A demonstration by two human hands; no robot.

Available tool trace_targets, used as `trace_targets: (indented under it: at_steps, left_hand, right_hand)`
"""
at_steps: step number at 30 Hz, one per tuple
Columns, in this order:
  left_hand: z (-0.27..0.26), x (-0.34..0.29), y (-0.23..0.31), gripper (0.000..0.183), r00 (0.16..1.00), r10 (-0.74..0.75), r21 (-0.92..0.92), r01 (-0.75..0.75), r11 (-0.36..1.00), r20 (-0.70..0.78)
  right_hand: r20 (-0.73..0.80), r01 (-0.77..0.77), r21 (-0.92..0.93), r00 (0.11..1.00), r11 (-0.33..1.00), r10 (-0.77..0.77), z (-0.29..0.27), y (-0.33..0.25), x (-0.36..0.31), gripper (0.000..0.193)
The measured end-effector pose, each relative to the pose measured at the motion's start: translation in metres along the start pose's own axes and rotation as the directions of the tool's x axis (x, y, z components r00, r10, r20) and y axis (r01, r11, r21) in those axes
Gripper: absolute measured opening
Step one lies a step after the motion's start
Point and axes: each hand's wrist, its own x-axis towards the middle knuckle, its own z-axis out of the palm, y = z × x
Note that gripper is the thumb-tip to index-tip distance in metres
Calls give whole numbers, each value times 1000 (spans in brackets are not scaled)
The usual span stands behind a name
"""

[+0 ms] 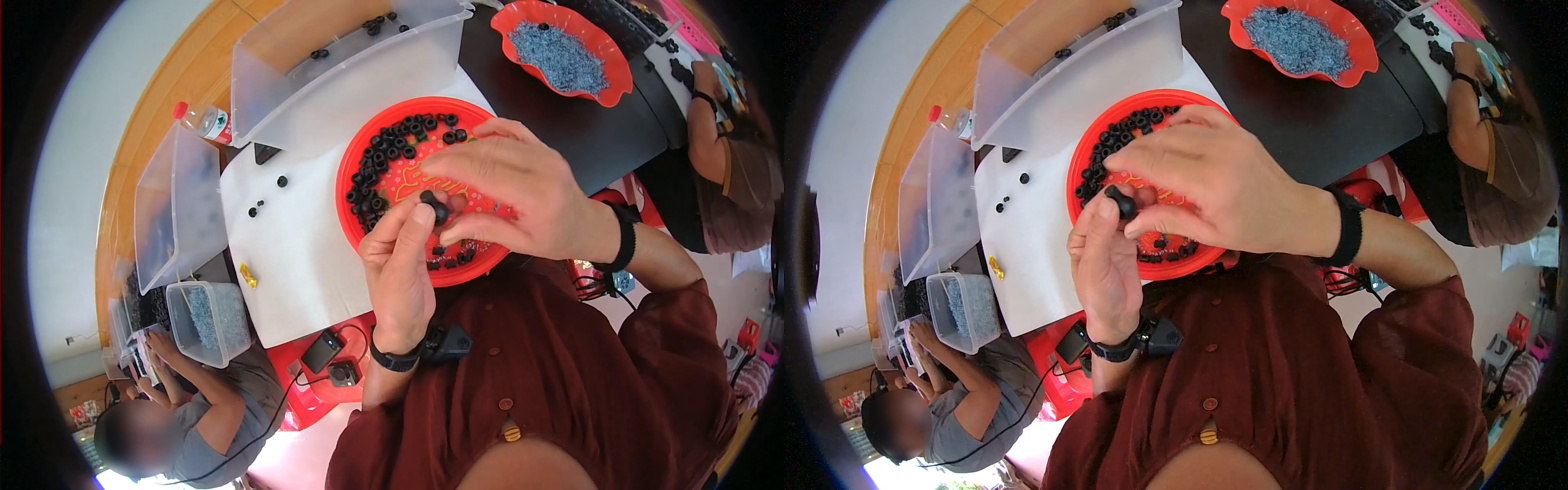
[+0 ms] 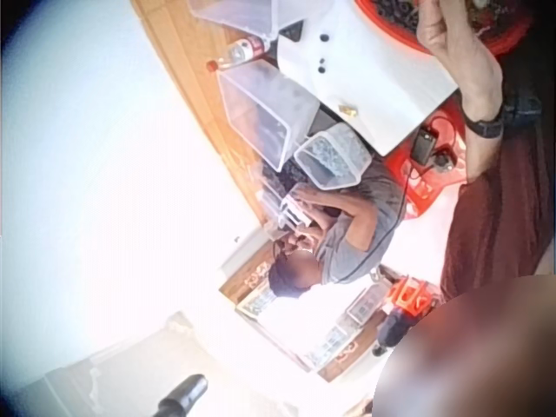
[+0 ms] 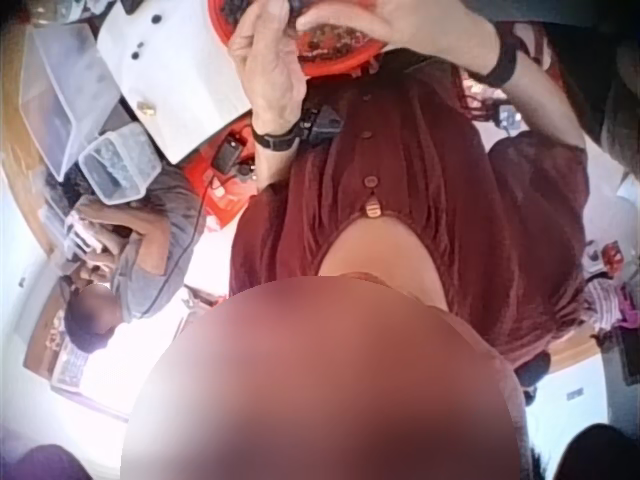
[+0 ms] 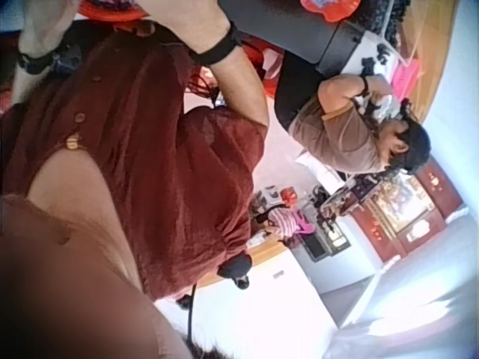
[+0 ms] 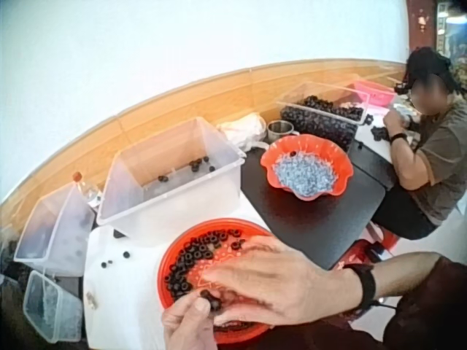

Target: The person picks up a black plastic component from a red tray, inserts a small blue bead into it, and places the assembled piece back onto the tray.

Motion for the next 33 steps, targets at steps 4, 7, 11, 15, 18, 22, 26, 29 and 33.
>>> trace_targets:
  at_steps: [4, 7, 11, 15, 18, 22, 26, 29, 33]
  left_hand:
    - [-3, 0, -1, 22, 977, 197, 230, -173, 958, -84]
    - [-1, 1, 0, 20, 945, 326, 471, -274, 839, -30]
    - [-1, -1, 2, 20, 932, 360, 513, -325, 795, 33]
    - [-4, -3, 3, 21, 936, 344, 524, -333, 784, 79]
    - [-5, -3, 2, 20, 941, 325, 507, -328, 797, 97]
    - [-3, -3, 2, 20, 942, 318, 471, -328, 819, 103]
    - [-9, 0, 0, 28, 908, 347, 533, -418, 736, 233]
    - [-1, 0, 3, 21, 931, 334, 500, -362, 787, 149]
    - [-1, -1, 5, 22, 970, 217, 455, -243, 857, 109]
  right_hand:
    - [334, -543, 481, 839, 688, 430, -6, 4, 1, 30]
    - [691, -802, 576, 581, 158, 429, -6, -2, 12, 52]
    - [852, -848, 502, 452, -167, 265, -3, -2, 16, 49]
    - [893, -862, 445, 405, -242, 198, -5, -4, 20, 45]
    - [899, -850, 433, 386, -301, 204, -1, -7, 18, 45]
    - [906, -859, 410, 345, -308, 244, 1, -11, 16, 42]
    - [873, -804, 481, 404, -349, 273, 3, -15, 12, 41]
    - [866, -774, 497, 410, -392, 288, 1, -14, 12, 32]
    - [856, -761, 515, 431, -395, 285, 3, -10, 10, 27]
